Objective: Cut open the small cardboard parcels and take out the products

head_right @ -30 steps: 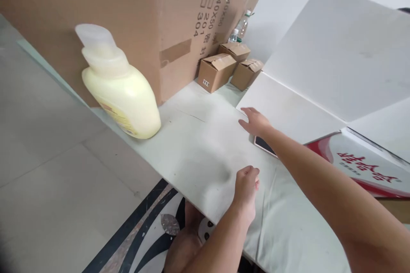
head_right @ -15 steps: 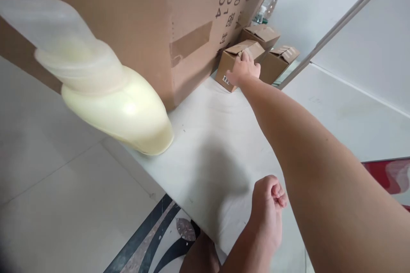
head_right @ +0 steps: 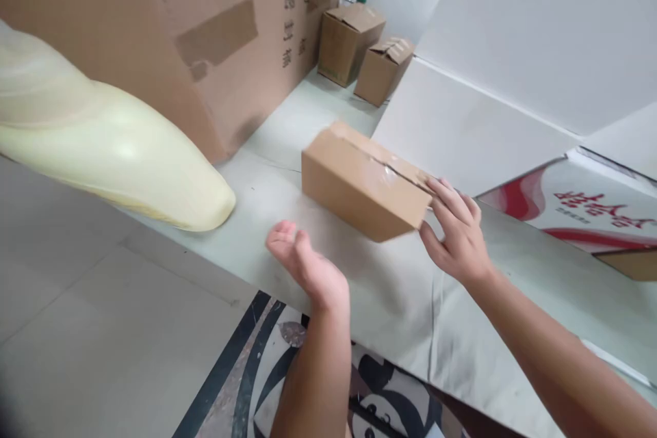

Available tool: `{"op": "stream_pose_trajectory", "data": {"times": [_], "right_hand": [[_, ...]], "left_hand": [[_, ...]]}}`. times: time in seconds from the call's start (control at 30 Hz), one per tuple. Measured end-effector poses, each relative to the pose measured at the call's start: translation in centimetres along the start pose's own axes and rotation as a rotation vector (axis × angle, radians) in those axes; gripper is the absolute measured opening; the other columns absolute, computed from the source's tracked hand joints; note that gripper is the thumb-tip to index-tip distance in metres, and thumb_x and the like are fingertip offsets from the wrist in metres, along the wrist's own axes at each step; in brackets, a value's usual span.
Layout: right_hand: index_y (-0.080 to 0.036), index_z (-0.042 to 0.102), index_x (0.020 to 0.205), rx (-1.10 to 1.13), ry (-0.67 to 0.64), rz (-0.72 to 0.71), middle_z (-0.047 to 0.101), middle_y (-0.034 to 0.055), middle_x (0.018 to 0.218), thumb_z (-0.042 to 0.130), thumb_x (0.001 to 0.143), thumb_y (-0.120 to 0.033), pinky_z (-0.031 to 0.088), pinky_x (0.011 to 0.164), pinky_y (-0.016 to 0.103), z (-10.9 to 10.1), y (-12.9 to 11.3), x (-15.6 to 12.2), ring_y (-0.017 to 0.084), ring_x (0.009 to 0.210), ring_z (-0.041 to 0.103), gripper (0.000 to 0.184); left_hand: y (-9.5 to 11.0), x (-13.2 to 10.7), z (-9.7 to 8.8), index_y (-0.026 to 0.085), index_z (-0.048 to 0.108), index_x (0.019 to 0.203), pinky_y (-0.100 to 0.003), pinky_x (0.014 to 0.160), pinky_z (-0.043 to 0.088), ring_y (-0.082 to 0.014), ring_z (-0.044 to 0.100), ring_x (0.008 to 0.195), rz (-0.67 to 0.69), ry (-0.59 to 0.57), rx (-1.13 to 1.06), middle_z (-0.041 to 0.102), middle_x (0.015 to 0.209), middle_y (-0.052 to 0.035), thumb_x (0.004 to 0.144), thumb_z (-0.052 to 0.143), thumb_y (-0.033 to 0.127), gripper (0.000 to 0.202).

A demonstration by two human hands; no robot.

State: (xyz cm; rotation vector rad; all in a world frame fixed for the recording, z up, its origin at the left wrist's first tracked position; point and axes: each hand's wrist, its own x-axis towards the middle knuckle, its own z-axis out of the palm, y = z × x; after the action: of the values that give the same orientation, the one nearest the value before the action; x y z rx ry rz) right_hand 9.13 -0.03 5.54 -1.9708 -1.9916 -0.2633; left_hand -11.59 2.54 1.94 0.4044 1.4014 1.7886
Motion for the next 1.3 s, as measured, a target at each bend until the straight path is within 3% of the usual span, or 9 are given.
{"op": "stream_pose_trajectory", "data": {"times": [0.1,0.23,0.33,0.47,0.57,0.7,0.83,1.1,1.3], "right_hand": [[-0.037,0.061,0.135,-0.061,0.07,0.294,0.062,0.0133,0.149,0.041,0.094,-0.05,0.036,0.131,0.054,-3.1,4.2,-9.1,0.033,0.153,0.047,0.047],[-0.035,0.066,0.126,-0.116,0.112,0.807,0.06,0.0164,0.149,0.046,0.088,-0.05,0.039,0.128,0.057,-5.7,11.2,-18.6,0.039,0.151,0.05,0.045],[-0.028,0.064,0.134,-0.101,-0.013,1.041,0.053,0.0214,0.155,0.046,0.089,-0.054,0.036,0.126,0.069,-5.7,15.9,-23.8,0.046,0.153,0.044,0.055],[-0.024,0.062,0.14,-0.046,-0.07,1.062,0.048,0.0166,0.161,0.042,0.093,-0.055,0.034,0.126,0.071,-3.9,19.0,-27.6,0.044,0.159,0.034,0.06],[-0.022,0.064,0.138,-0.049,-0.026,0.95,0.056,0.0158,0.154,0.033,0.098,-0.047,0.035,0.128,0.065,-3.2,19.6,-28.3,0.037,0.155,0.042,0.056],[-0.024,0.067,0.129,-0.001,-0.015,0.821,0.065,0.0141,0.141,0.031,0.1,-0.04,0.033,0.13,0.058,-4.2,19.9,-28.6,0.033,0.144,0.051,0.049],[-0.025,0.069,0.118,0.049,-0.021,0.859,0.066,0.0185,0.133,0.039,0.096,-0.039,0.039,0.123,0.06,-5.3,20.4,-29.4,0.039,0.14,0.052,0.04],[-0.025,0.061,0.113,0.055,0.094,0.869,0.065,0.0178,0.125,0.042,0.092,-0.042,0.046,0.113,0.056,-5.8,21.6,-30.7,0.037,0.132,0.057,0.032],[-0.025,0.047,0.122,-0.016,0.448,0.912,0.061,0.018,0.12,0.04,0.092,-0.039,0.057,0.099,0.051,-6.5,21.3,-30.5,0.031,0.115,0.065,0.034]], "left_hand": [[0.4,-0.3,-0.6,0.026,0.055,0.122,-0.047,0.124,0.032,-0.0266,0.051,0.137,0.156,-0.238,0.012,0.058,0.136,-0.0087,0.095,0.056,0.046,0.034],[0.9,-2.5,-0.1,0.024,0.069,0.121,-0.05,0.116,0.047,-0.032,0.062,0.132,0.114,-1.041,0.138,0.072,0.134,-0.0123,0.092,0.064,0.059,0.045],[0.5,-4.8,1.0,0.026,0.073,0.117,-0.049,0.108,0.054,-0.033,0.066,0.127,0.077,-1.378,0.242,0.073,0.137,-0.0119,0.086,0.073,0.049,0.038],[-1.1,-8.2,3.1,0.024,0.074,0.112,-0.04,0.086,0.059,-0.0297,0.069,0.111,-0.015,-1.364,0.293,0.074,0.127,-0.0118,0.081,0.075,0.043,0.036],[-2.4,-11.0,4.5,0.023,0.073,0.106,-0.035,0.08,0.057,-0.0258,0.068,0.102,-0.079,-1.318,0.296,0.072,0.119,-0.0105,0.077,0.077,0.042,0.035],[-4.0,-14.6,6.0,0.024,0.07,0.102,-0.039,0.088,0.057,-0.0267,0.067,0.105,-0.097,-1.307,0.277,0.07,0.113,-0.0096,0.075,0.078,0.047,0.036],[-5.5,-17.2,6.7,0.026,0.067,0.098,-0.044,0.103,0.053,-0.0295,0.064,0.117,-0.086,-1.305,0.14,0.067,0.117,-0.0098,0.075,0.074,0.061,0.043],[-6.1,-18.5,5.5,0.028,0.067,0.113,-0.053,0.111,0.049,-0.0392,0.053,0.138,0.141,-1.519,0.262,0.062,0.135,-0.0129,0.069,0.074,0.071,0.061],[-5.8,-18.3,5.1,0.029,0.066,0.119,-0.054,0.119,0.044,-0.0387,0.05,0.144,0.16,-1.6,0.244,0.063,0.135,-0.0125,0.077,0.074,0.059,0.053]]}}
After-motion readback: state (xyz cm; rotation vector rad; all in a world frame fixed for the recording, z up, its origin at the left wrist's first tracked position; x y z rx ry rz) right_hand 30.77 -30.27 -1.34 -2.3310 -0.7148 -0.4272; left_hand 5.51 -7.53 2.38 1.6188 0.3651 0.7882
